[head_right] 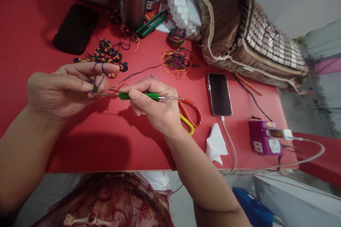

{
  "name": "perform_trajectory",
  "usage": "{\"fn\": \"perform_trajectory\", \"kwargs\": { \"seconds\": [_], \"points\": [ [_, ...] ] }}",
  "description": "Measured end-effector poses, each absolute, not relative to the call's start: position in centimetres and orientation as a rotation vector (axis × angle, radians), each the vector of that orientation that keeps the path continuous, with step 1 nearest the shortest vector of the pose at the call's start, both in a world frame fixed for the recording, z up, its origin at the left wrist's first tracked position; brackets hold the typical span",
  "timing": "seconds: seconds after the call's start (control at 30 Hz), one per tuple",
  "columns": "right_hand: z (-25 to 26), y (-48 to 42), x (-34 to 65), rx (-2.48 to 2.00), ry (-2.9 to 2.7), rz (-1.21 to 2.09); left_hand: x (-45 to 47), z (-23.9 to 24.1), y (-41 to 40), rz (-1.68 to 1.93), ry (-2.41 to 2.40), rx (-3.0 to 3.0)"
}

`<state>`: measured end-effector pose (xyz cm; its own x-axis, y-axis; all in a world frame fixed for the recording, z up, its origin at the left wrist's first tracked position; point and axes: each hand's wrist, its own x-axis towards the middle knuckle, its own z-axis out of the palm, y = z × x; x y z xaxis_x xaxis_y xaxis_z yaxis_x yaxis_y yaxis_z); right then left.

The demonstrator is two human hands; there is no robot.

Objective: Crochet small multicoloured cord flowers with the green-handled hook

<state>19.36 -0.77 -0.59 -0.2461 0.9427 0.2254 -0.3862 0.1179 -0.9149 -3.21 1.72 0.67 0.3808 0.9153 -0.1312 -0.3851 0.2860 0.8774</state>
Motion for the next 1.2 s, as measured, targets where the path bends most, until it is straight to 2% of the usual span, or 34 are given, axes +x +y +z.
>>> {"fn": "perform_trajectory", "kwargs": {
  "seconds": [0.37, 0.6, 1.2],
  "points": [
    [-1.4, -0.7, 18.5, -0.658, -0.900, 1.545, 0.3, -0.1, -0.1, 1.307, 0.754, 0.756],
    [-0.6, -0.9, 18.2, -0.749, -0.783, 1.618, -0.1, -0.5, 0.0, 1.347, 0.816, 0.848],
    [-1.2, -1.2, 17.9, -0.723, -0.794, 1.560, 0.4, -0.3, -0.1, 1.404, 0.926, 0.841]
  ]
}}
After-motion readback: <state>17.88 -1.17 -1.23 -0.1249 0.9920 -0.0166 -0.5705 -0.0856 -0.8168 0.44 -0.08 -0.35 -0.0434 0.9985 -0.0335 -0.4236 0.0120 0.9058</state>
